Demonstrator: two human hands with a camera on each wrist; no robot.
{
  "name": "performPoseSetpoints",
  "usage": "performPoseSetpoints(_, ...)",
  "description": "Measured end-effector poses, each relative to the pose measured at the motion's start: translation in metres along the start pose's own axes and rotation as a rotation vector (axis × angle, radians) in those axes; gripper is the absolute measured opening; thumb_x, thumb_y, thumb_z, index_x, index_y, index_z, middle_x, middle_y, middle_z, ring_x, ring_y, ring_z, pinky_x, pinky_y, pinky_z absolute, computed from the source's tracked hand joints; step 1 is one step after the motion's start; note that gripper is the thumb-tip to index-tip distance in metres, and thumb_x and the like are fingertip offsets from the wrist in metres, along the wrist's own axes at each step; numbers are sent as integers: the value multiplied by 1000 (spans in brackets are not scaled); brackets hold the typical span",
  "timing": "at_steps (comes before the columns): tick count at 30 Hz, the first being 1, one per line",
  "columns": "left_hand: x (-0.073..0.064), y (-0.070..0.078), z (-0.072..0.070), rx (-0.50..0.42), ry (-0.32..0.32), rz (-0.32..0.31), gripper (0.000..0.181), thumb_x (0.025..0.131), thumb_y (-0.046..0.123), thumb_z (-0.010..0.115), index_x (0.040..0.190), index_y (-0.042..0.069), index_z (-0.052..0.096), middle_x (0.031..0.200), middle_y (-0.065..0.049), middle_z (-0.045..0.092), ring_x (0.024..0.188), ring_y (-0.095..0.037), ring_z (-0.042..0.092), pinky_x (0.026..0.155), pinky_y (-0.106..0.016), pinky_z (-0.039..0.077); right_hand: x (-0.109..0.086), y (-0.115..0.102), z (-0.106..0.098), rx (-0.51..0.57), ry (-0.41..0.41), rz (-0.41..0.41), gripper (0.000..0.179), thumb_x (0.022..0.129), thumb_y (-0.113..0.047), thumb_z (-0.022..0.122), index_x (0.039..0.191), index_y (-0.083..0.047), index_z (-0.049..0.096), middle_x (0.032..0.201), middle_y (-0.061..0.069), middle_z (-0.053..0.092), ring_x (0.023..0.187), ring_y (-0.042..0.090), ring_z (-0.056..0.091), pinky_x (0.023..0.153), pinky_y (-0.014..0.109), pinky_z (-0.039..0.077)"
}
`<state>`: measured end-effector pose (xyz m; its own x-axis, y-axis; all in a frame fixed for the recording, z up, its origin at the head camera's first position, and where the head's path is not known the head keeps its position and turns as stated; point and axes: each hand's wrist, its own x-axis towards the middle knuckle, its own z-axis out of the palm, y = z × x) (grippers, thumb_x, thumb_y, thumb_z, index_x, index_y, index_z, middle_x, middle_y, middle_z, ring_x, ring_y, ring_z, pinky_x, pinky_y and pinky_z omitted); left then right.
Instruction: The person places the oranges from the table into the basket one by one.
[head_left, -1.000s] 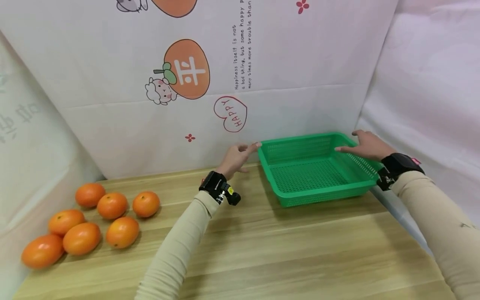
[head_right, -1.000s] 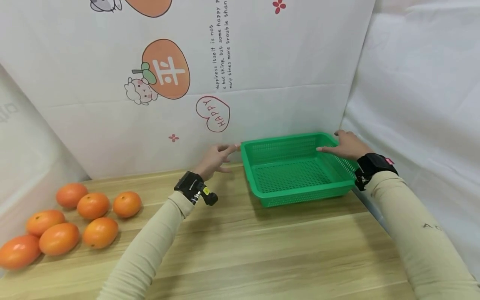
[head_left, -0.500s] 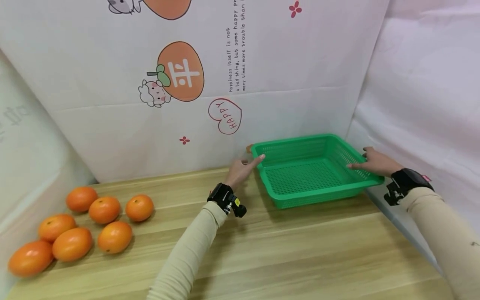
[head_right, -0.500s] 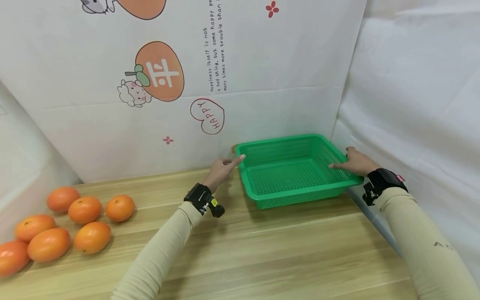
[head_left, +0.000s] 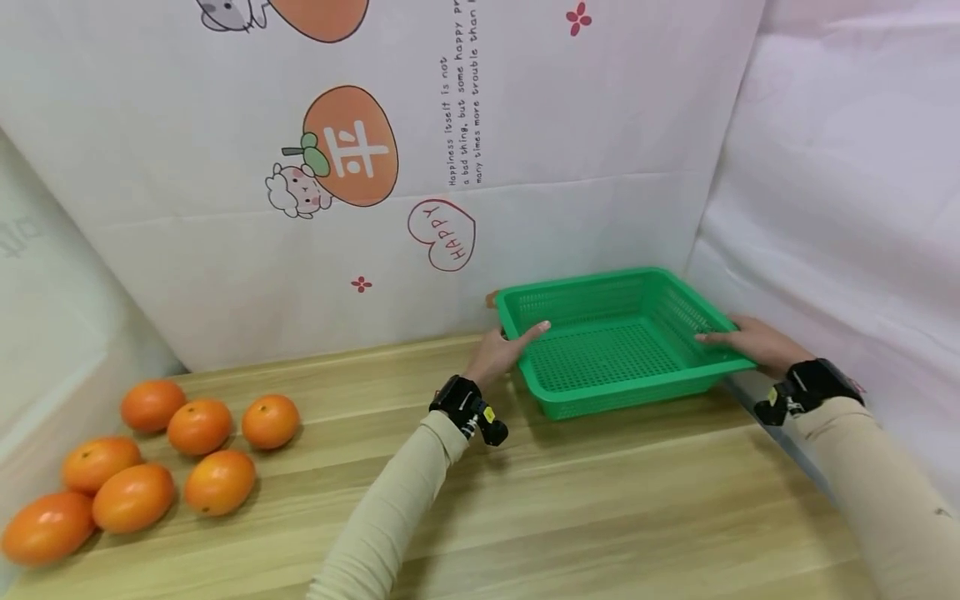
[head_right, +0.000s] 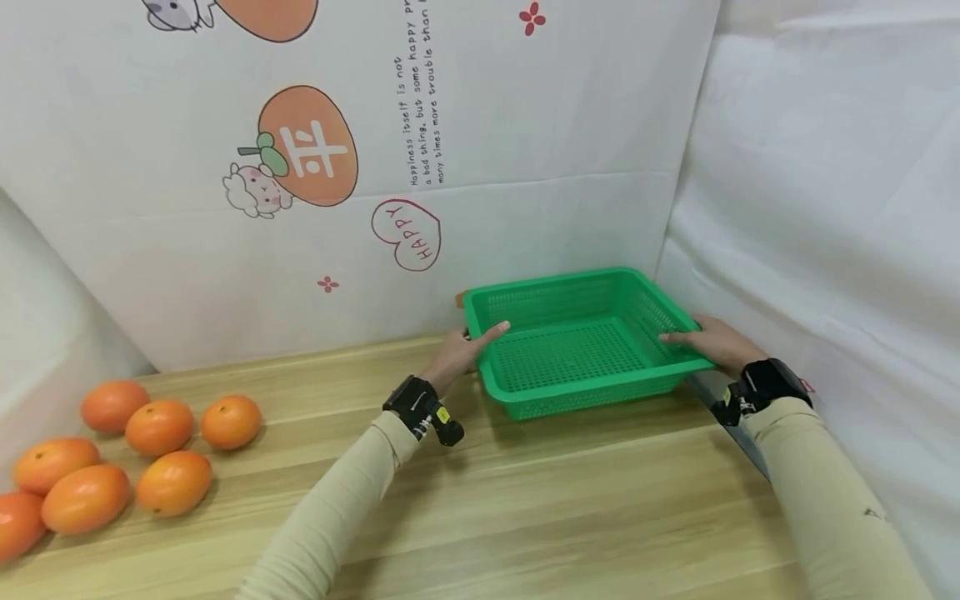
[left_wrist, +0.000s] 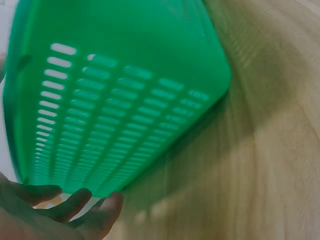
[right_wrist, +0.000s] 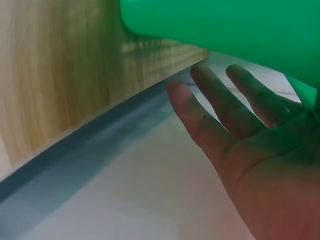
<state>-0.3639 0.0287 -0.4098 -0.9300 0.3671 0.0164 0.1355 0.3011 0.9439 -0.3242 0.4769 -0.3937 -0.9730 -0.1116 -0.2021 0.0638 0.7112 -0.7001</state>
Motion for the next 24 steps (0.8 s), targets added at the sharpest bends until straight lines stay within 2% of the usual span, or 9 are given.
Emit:
performPoseSetpoints(2, 1, -2, 4, -13, -6, 16, 60, 93, 69, 66, 128, 21, 61, 113, 4, 66, 112, -14, 62, 105, -42, 50, 0, 1, 0, 40, -22, 0, 85, 110, -33, 54, 162, 14, 5, 152, 41, 40, 113, 24, 65, 87, 32, 57)
performPoseSetpoints(4, 2, -5, 8, -45, -9, 21, 60, 94, 64, 69, 135, 22, 60, 130, 0, 68, 128, -19, 62, 114, -46, 47, 0, 2, -2, 47, -32, 7, 85, 109, -26, 55, 163, 11, 1, 154, 42, 36, 112, 18, 63, 85, 29, 56)
performPoseSetpoints(7, 4, -10, 11, -78, -6, 8, 61, 97, 54, 70, 144, 18, 56, 140, -6, 66, 134, -25, 61, 118, -48, 45, -1, 2, -2, 96, -49, 32, 88, 106, -17, 55, 163, 9, -6, 153, 43, 35, 108, 15, 63, 84, 30, 58)
performPoseSetpoints(9, 4, -13, 11, -89, -2, -6, 55, 100, 46, 69, 143, 15, 56, 137, -8, 67, 129, -24, 63, 115, -47, 47, -1, 2, -1, 167, -63, 58, 90, 104, -13, 56, 164, 5, -10, 147, 39, 41, 102, 14, 66, 84, 32, 60)
performPoseSetpoints(11, 5, -15, 10, -79, 4, -5, 44, 102, 36, 66, 138, 12, 58, 130, -10, 69, 113, -21, 66, 107, -47, 52, -1, 2, 2, 245, -80, 70, 91, 103, -10, 55, 164, 4, -12, 139, 32, 48, 98, 13, 67, 85, 34, 61)
performPoseSetpoints(13, 6, -16, 9, -68, 7, 2, 32, 102, 28, 62, 128, 10, 62, 116, -11, 71, 95, -20, 65, 95, -45, 55, -1, 3, 3, 310, -93, 82, 91, 103, -8, 54, 165, 2, -12, 131, 21, 53, 96, 11, 68, 86, 33, 62)
performPoseSetpoints(16, 7, -14, 7, -48, 14, 7, 19, 99, 23, 59, 112, 9, 64, 94, -6, 66, 77, -22, 56, 75, -40, 53, -1, 6, 3, 368, -110, 84, 89, 102, -5, 52, 165, 4, -11, 124, 10, 55, 97, 10, 67, 87, 32, 61)
performPoseSetpoints(20, 8, -12, 7, -45, 26, 1, 11, 98, 23, 59, 99, 11, 59, 79, 2, 54, 73, -26, 53, 67, -32, 45, -2, 10, 0, 360, -109, 66, 89, 102, -6, 51, 165, 3, -11, 127, 9, 52, 99, 8, 65, 87, 32, 60)
performPoseSetpoints(24, 9, -13, 9, -54, 37, -3, 12, 97, 22, 60, 99, 10, 59, 79, 3, 55, 72, -22, 53, 65, -29, 45, -2, 14, 0, 343, -104, 52, 90, 101, -6, 51, 166, 1, -11, 133, 12, 49, 101, 8, 64, 87, 32, 60)
